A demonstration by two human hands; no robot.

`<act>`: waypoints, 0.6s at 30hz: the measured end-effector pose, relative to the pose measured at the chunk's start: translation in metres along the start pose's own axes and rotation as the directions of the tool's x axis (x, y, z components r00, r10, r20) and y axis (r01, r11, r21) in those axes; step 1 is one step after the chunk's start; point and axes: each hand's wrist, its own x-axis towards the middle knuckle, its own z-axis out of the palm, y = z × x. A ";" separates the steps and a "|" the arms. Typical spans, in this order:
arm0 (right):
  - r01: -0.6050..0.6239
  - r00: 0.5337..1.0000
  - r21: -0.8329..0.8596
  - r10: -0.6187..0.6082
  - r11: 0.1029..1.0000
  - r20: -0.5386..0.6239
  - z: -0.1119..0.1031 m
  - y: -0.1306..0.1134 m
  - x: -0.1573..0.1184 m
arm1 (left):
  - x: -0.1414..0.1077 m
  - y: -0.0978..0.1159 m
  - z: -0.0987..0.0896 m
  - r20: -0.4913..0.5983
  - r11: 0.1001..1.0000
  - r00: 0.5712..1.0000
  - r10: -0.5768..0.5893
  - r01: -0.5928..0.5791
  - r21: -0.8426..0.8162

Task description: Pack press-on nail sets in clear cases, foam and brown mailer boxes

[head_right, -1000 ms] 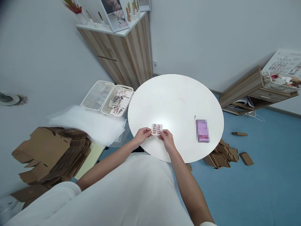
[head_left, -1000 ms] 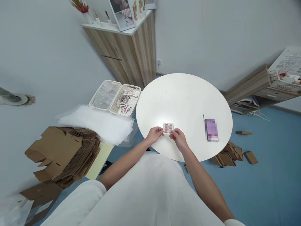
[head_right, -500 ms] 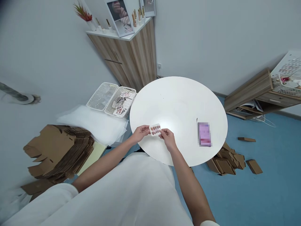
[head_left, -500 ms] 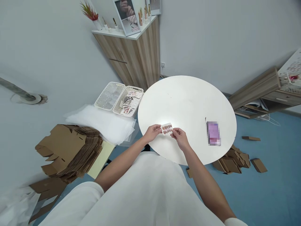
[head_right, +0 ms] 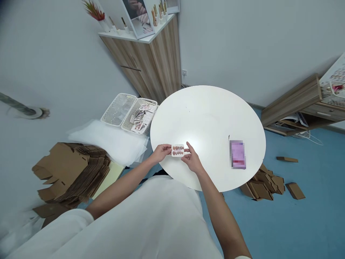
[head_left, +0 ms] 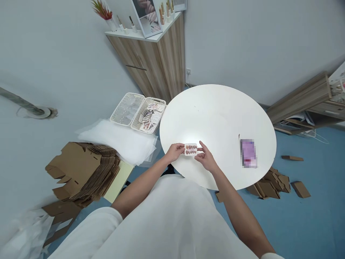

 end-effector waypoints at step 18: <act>-0.022 0.999 -0.526 0.044 0.850 0.030 0.095 0.019 0.089 | 0.011 -0.037 -0.095 -0.170 0.919 0.984 -0.061 0.122 0.375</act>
